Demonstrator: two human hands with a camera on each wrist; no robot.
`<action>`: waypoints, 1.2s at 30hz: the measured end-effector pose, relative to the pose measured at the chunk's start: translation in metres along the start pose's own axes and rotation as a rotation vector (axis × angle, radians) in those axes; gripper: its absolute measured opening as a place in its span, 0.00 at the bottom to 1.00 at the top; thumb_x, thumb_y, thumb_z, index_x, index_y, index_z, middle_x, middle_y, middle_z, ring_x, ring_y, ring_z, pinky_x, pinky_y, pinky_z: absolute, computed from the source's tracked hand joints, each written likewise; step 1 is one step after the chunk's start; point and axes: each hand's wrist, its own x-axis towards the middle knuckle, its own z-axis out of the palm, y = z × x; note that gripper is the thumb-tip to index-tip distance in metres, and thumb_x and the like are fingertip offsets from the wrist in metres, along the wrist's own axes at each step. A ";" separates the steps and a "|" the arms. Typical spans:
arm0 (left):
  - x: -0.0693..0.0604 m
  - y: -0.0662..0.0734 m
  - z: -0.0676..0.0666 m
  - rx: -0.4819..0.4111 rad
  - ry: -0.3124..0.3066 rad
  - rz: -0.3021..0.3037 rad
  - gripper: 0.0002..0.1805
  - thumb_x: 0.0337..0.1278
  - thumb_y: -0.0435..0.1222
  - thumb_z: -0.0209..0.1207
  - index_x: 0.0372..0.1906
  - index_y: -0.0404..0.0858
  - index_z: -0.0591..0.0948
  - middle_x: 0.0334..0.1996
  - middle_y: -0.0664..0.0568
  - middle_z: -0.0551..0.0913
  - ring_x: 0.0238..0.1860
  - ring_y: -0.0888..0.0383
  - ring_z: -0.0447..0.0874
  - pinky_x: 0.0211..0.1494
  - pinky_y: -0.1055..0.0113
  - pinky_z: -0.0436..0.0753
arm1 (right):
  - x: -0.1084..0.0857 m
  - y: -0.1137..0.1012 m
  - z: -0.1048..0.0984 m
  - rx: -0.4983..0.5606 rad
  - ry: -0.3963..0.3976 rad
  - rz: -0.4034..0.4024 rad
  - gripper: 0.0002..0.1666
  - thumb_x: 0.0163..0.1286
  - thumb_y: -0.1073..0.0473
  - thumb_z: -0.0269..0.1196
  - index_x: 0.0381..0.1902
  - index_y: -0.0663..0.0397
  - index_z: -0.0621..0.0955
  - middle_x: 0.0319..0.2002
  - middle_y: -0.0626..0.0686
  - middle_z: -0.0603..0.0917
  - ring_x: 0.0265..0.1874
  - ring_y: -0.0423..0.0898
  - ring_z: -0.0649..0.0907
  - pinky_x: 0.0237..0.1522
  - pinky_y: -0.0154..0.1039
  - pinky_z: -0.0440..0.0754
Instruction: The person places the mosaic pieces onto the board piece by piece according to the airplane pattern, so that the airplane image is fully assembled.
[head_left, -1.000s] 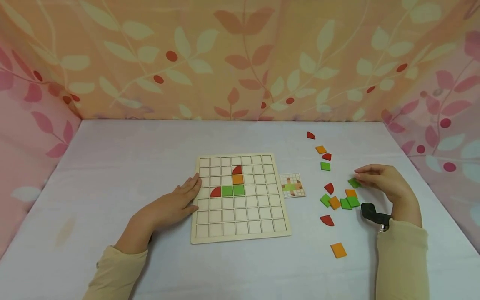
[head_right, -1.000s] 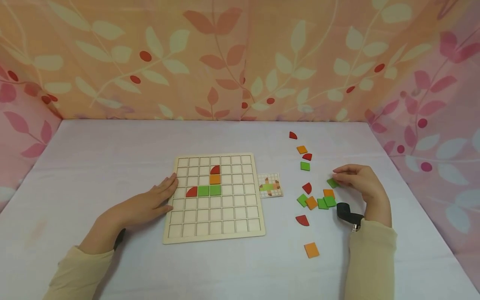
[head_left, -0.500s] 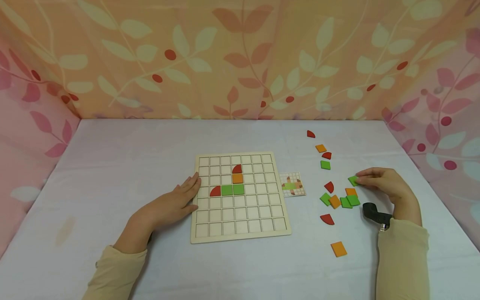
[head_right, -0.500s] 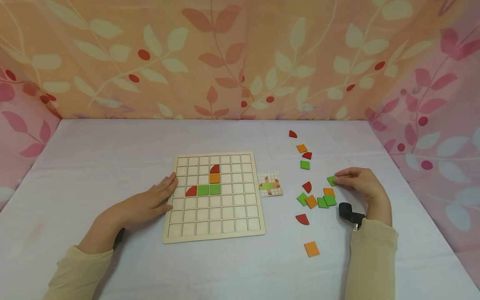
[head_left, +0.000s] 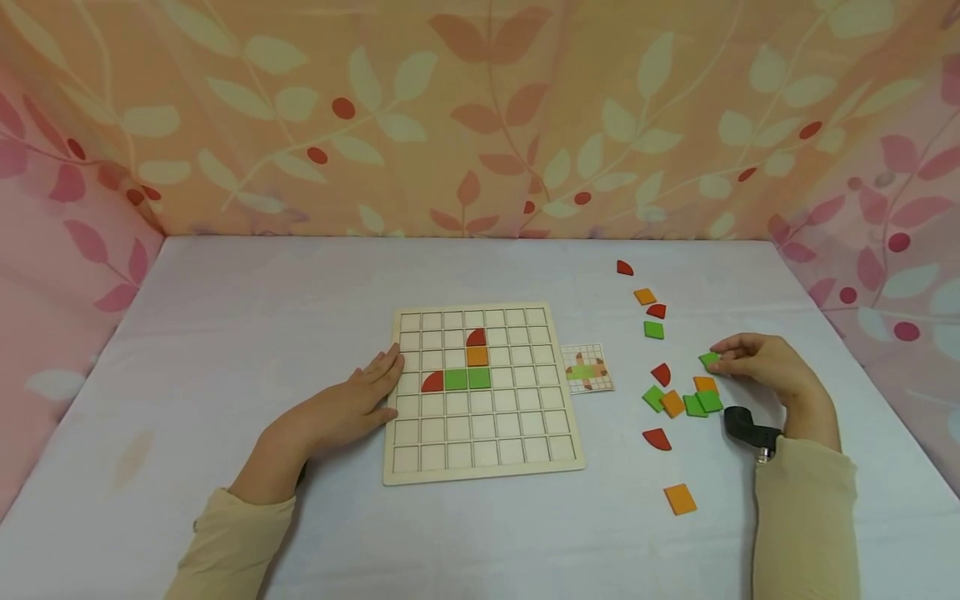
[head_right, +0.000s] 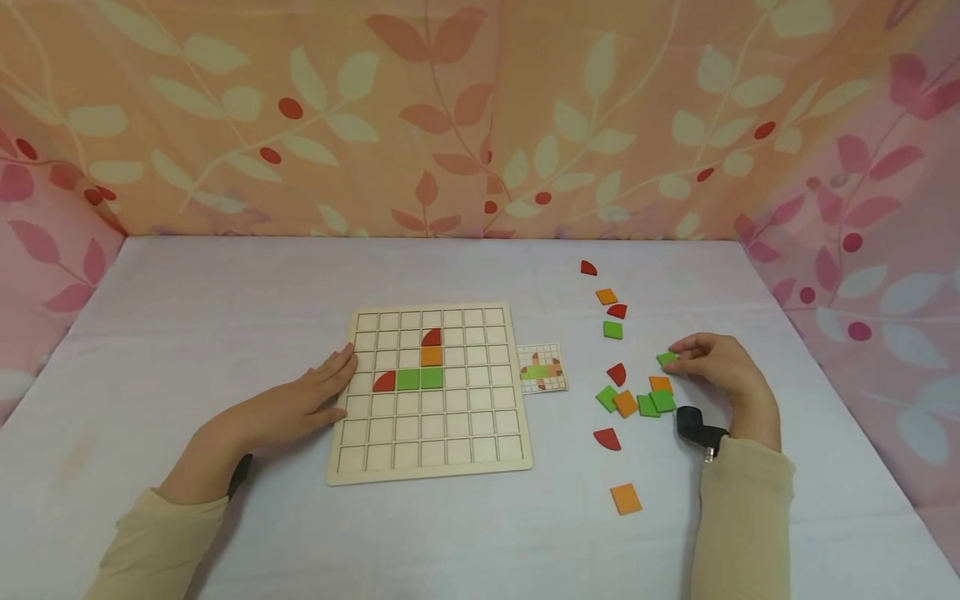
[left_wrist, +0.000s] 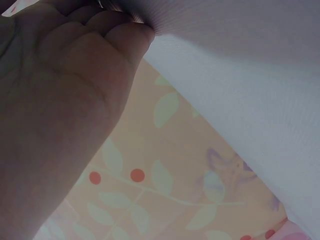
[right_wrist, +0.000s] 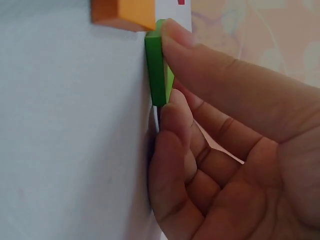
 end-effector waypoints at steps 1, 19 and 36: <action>0.000 0.000 0.000 0.002 -0.001 -0.003 0.37 0.67 0.35 0.52 0.72 0.27 0.47 0.74 0.39 0.37 0.73 0.41 0.37 0.70 0.43 0.47 | 0.000 -0.002 0.000 -0.008 0.001 0.009 0.34 0.61 0.48 0.67 0.55 0.68 0.73 0.32 0.49 0.81 0.36 0.47 0.74 0.45 0.46 0.68; 0.000 -0.003 0.000 0.004 0.005 -0.009 0.38 0.67 0.36 0.52 0.72 0.28 0.47 0.74 0.39 0.37 0.73 0.41 0.36 0.70 0.43 0.46 | 0.001 -0.021 0.001 -0.111 -0.049 -0.025 0.24 0.58 0.56 0.68 0.44 0.71 0.78 0.30 0.49 0.81 0.36 0.50 0.75 0.43 0.48 0.70; -0.001 0.000 0.001 -0.005 0.012 -0.001 0.38 0.66 0.36 0.52 0.72 0.27 0.47 0.74 0.38 0.39 0.73 0.40 0.37 0.70 0.43 0.47 | -0.004 -0.024 0.005 -0.101 -0.058 -0.096 0.19 0.63 0.56 0.65 0.43 0.69 0.79 0.32 0.52 0.80 0.35 0.49 0.74 0.39 0.41 0.70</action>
